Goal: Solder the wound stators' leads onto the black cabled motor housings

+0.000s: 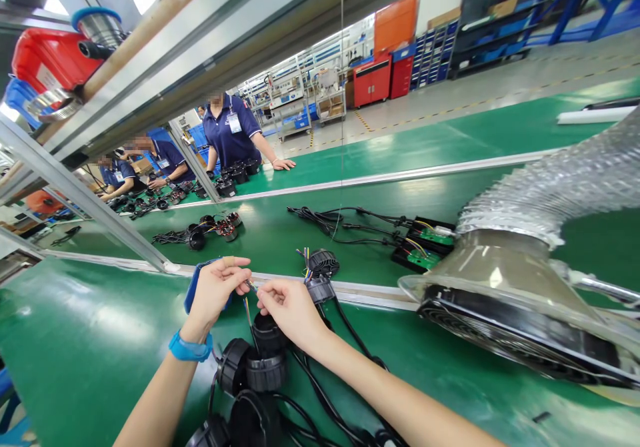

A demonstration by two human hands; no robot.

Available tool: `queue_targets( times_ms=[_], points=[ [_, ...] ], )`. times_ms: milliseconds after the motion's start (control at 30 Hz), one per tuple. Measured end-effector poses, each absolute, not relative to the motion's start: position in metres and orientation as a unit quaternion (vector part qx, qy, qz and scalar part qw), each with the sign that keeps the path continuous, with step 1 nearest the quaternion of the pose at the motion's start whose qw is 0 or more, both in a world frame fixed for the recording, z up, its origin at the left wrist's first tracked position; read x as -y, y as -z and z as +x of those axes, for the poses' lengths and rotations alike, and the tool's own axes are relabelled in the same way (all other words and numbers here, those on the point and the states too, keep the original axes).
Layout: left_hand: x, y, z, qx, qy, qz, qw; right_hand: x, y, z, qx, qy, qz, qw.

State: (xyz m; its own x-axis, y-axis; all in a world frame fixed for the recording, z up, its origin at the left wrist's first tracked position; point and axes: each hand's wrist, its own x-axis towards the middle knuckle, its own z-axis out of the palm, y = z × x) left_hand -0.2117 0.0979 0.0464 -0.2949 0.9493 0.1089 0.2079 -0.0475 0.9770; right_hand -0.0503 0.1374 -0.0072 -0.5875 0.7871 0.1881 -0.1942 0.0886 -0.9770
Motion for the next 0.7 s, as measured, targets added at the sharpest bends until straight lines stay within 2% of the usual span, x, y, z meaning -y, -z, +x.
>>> queue_targets(
  times_ms=[700],
  points=[
    [-0.0984,-0.0425,-0.2082,-0.585,-0.546,0.483,0.354,-0.14,0.0056,-0.049,0.627,-0.635,-0.278,0.355]
  ],
)
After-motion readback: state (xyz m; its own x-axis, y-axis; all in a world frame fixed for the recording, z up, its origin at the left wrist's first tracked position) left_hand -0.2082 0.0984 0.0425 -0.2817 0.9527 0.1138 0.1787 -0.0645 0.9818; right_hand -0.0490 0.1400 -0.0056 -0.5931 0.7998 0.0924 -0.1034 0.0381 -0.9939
